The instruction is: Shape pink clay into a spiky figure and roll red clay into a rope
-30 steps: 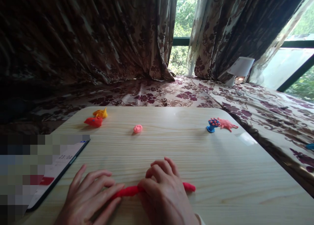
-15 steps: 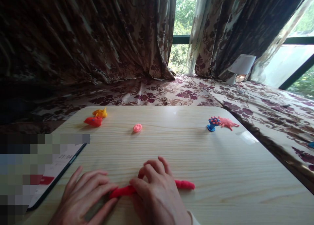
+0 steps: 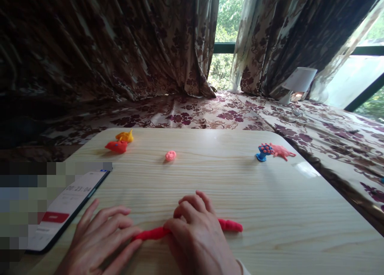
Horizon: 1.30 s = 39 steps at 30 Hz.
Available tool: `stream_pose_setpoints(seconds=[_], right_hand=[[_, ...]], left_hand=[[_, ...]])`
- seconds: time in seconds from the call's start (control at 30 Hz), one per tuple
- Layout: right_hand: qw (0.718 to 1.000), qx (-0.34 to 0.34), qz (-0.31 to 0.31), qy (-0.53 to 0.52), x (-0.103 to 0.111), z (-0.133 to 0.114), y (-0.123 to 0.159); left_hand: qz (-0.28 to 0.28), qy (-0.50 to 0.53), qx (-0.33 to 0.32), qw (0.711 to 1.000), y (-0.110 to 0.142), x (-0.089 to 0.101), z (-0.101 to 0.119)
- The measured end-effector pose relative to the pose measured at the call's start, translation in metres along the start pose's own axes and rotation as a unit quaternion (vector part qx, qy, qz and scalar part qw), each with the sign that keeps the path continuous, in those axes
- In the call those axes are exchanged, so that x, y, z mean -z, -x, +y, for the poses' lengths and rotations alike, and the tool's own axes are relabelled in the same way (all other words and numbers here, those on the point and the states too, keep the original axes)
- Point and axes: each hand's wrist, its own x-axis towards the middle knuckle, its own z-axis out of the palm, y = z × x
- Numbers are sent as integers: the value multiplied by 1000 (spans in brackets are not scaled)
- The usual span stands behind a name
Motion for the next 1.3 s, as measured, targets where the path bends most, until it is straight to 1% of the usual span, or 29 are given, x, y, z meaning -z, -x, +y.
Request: stream_pose_setpoints(seconds=[0.1,0.17,0.23,0.37,0.47,0.57,0.73,0.77,0.87,0.93,1.07,1.13,1.2,1.23,1.3], right_hand=[[1000,4,0,2,1,0,0],[1000,4,-1,1,1,0,0],[1000,-5,0,-4,0,2,0],[999,-28,13,-9,2,5,4],[999,-34,2,-2,5,6,7],[999,-34,-6,-5,7,5,7],[999,-42,-3,4,6,5,6],[999,-41,1,9,6,6,6],[999,-32,10,20,4,7,6],[999,-30,9,26,5,7,6],[999,-34,1,27,11,12,11],[998,-44,16,29,15,18,17],[997,-54,36,34,18,23,22],[997,-55,43,35,19,25,24],[997,-52,43,35,20,27,27]], left_hand=[[18,27,43,999,3,-2,4],[21,38,62,997,4,-2,6],[12,25,54,998,4,-3,6],[-14,-31,7,999,0,-4,6],[1,-44,2,999,-6,-8,11],[2,-25,4,1000,-13,-15,22],[15,51,68,996,-23,-23,36],[14,54,71,996,-24,-24,36],[-10,50,37,998,-26,-23,34],[-15,49,27,998,-26,-21,32],[-9,50,34,998,-22,-19,27],[0,45,33,998,-19,-18,23],[22,40,43,998,-16,-18,20],[31,41,49,997,-15,-19,20],[32,47,51,997,-17,-20,24]])
